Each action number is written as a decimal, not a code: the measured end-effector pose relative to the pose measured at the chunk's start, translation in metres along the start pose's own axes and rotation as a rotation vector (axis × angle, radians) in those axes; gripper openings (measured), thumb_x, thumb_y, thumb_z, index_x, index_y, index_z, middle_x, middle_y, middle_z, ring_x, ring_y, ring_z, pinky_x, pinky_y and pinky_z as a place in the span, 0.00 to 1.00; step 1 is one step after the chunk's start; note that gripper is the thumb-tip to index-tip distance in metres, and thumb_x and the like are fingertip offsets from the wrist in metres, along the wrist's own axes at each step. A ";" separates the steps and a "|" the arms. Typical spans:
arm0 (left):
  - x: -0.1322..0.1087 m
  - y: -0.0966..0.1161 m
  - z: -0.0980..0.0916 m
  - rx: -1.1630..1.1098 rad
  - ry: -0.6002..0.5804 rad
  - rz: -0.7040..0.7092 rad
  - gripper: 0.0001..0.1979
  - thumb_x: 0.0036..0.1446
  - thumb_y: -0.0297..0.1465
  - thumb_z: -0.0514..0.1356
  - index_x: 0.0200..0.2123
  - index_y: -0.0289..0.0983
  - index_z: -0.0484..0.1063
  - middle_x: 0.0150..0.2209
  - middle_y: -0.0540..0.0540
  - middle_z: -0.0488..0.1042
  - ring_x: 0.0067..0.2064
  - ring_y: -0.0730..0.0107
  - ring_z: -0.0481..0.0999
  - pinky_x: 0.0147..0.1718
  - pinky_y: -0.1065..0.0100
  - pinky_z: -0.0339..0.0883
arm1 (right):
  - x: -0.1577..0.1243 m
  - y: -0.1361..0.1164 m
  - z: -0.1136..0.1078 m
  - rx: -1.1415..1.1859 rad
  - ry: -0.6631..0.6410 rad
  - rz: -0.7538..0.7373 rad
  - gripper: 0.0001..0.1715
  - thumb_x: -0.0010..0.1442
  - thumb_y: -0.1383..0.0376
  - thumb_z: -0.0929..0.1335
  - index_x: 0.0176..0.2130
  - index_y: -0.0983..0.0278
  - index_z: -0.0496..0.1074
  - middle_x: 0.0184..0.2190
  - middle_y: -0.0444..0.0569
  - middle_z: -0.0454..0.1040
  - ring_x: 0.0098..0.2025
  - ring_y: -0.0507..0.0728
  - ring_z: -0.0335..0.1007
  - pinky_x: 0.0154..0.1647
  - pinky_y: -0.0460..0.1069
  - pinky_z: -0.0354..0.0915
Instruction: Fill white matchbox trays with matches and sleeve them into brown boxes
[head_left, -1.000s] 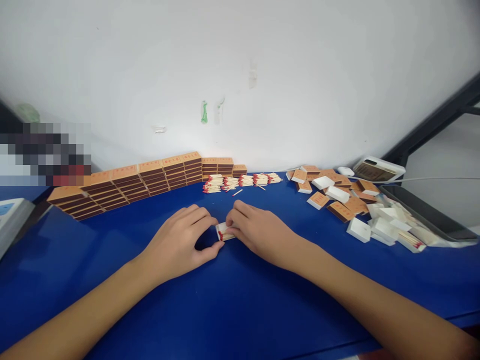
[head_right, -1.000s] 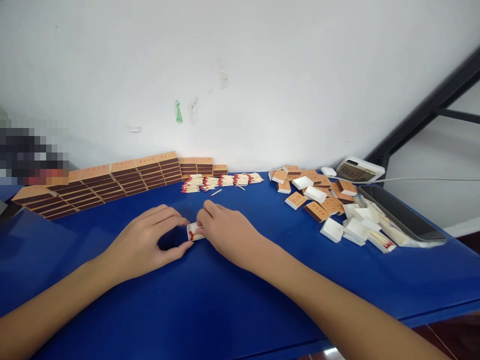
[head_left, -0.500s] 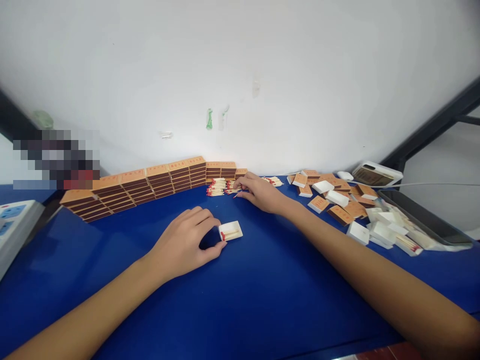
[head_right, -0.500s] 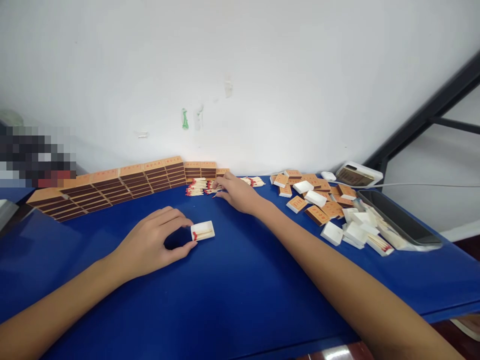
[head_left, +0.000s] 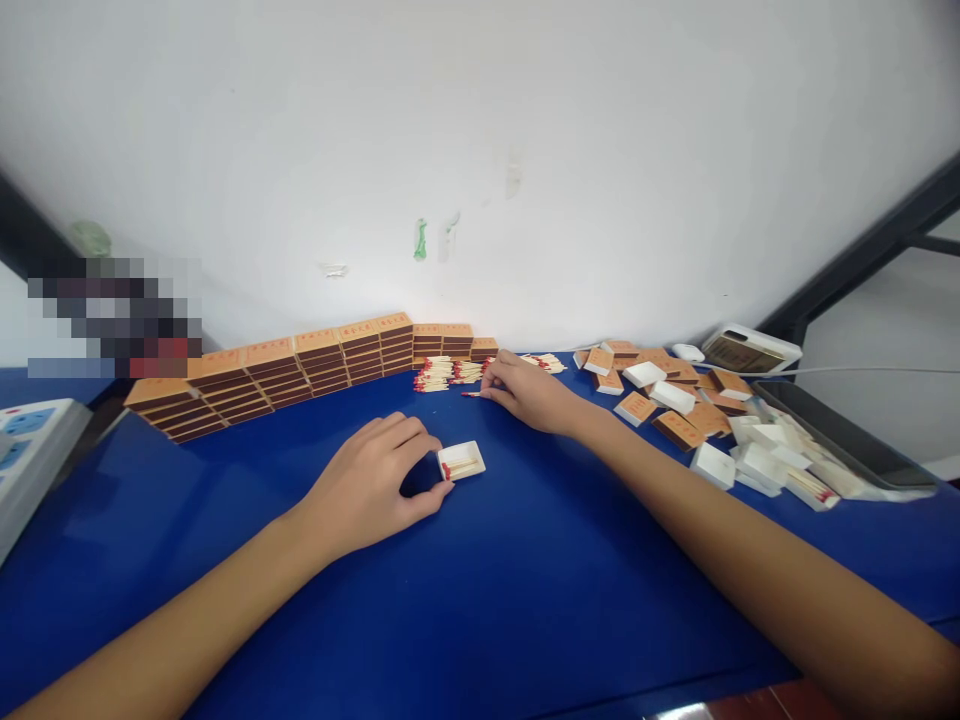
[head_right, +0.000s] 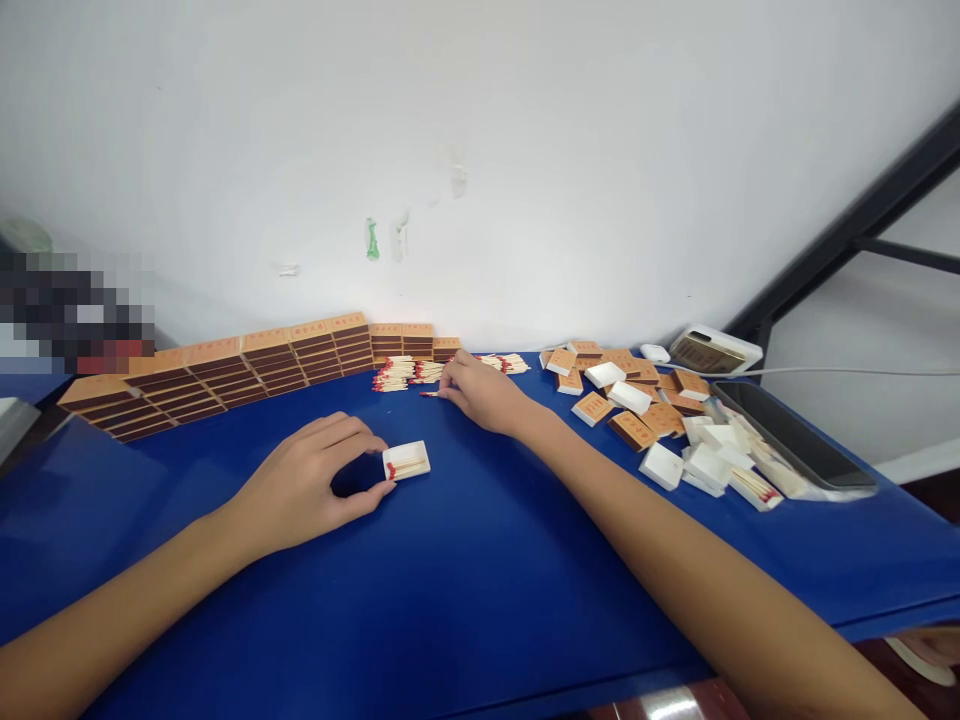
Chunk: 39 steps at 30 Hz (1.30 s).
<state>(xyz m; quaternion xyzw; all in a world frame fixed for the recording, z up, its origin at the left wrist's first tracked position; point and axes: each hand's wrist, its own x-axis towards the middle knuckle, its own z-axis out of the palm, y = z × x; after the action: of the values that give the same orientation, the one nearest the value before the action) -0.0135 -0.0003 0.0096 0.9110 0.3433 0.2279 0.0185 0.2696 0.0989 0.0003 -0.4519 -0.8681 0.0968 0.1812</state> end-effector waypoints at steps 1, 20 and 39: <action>0.000 0.000 0.000 0.001 -0.004 -0.003 0.11 0.67 0.38 0.63 0.47 0.37 0.77 0.41 0.44 0.78 0.42 0.58 0.75 0.43 0.55 0.71 | -0.003 -0.001 -0.002 -0.013 -0.011 0.007 0.04 0.71 0.68 0.67 0.41 0.63 0.72 0.45 0.53 0.69 0.43 0.59 0.69 0.47 0.53 0.65; 0.000 0.003 0.000 0.017 -0.014 0.004 0.12 0.68 0.39 0.63 0.49 0.38 0.77 0.43 0.43 0.79 0.43 0.58 0.77 0.44 0.55 0.72 | -0.049 -0.002 -0.022 0.060 -0.015 0.066 0.08 0.72 0.63 0.66 0.41 0.62 0.74 0.43 0.53 0.69 0.41 0.59 0.68 0.43 0.53 0.65; 0.000 0.002 0.001 0.015 -0.009 0.010 0.12 0.68 0.38 0.64 0.48 0.38 0.77 0.44 0.43 0.79 0.43 0.58 0.78 0.45 0.55 0.73 | -0.057 -0.002 -0.026 0.068 -0.090 0.077 0.09 0.73 0.63 0.64 0.40 0.62 0.72 0.42 0.53 0.72 0.40 0.59 0.69 0.41 0.53 0.65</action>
<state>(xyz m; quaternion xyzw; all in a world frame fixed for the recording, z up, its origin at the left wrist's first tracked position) -0.0114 -0.0020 0.0091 0.9138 0.3404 0.2212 0.0121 0.3082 0.0514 0.0119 -0.4739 -0.8535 0.1533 0.1533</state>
